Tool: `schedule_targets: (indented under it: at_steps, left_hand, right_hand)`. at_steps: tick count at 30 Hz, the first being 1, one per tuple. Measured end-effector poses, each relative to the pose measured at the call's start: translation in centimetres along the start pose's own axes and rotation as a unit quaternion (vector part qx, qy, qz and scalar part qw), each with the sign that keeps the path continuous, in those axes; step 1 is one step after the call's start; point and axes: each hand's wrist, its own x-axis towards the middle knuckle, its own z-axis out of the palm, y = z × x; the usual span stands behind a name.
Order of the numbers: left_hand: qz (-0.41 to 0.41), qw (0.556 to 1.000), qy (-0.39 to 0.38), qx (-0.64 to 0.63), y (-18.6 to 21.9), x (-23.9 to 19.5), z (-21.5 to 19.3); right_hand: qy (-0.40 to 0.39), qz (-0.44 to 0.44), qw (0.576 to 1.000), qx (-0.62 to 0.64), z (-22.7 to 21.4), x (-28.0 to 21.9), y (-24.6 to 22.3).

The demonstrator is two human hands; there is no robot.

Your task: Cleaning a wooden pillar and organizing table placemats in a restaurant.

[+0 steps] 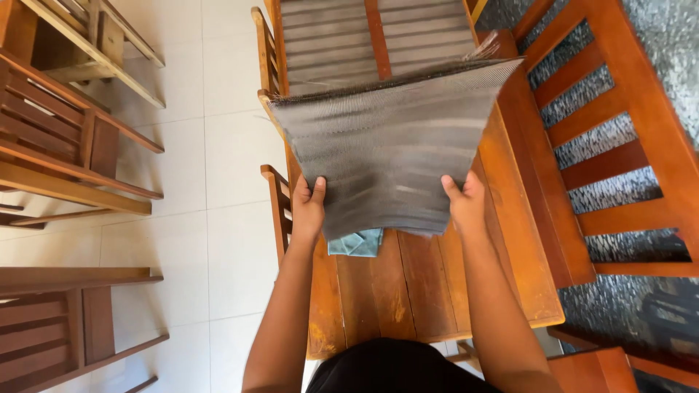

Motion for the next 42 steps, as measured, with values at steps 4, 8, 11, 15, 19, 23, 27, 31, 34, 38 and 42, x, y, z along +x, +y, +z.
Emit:
schedule_targets:
  at_steps: [4, 8, 11, 15, 19, 23, 27, 31, 34, 38, 42]
  left_hand:
    - [0.016, 0.991, 0.004, 0.133, 0.5, -0.3, -0.2]
    - [0.041, 0.997, 0.006, 0.067, 4.0, -0.1, 1.5]
    - [-0.025, 0.998, 0.03, 0.051, 3.0, 0.0, 1.7]
    - [0.024, 0.995, 0.061, 0.077, 1.3, 0.1, 2.0]
    - [0.027, 0.969, 0.09, 0.228, 1.6, -1.2, 3.6]
    - [0.165, 0.979, 0.005, 0.12, 5.3, -1.3, 5.4]
    - [0.16, 0.978, 0.004, 0.131, 6.8, -0.4, 5.2]
    - [0.171, 0.982, -0.038, 0.075, 5.5, 0.4, 3.4]
    - [0.164, 0.98, -0.066, 0.085, 4.5, 1.3, 1.4]
    - [0.128, 0.979, -0.111, 0.11, 4.6, 2.1, -1.1]
    - [0.101, 0.974, -0.174, 0.1, 5.2, 2.0, -2.0]
  right_hand:
    - [-0.026, -0.024, 0.998, -0.047, -1.2, 0.6, -2.0]
    - [-0.017, -0.082, 0.996, -0.038, -0.8, 1.1, -3.7]
    - [-0.009, -0.067, 0.997, -0.023, -0.3, 0.8, -4.6]
    - [-0.009, -0.059, 0.994, -0.087, 0.2, 0.3, -5.4]
    - [-0.014, -0.079, 0.984, -0.16, 0.4, -0.2, -5.1]
    - [-0.003, -0.188, 0.95, -0.249, 3.2, -0.4, -10.9]
    - [0.052, -0.212, 0.968, -0.126, 3.0, -1.0, -12.8]
    - [0.069, -0.186, 0.975, -0.096, 3.8, -2.2, -8.2]
    - [0.1, -0.179, 0.971, -0.124, 6.2, -4.5, -7.8]
    - [0.114, -0.153, 0.97, -0.149, 9.3, -8.4, -8.6]
    - [0.124, -0.1, 0.977, -0.142, 9.9, -11.3, -9.4]
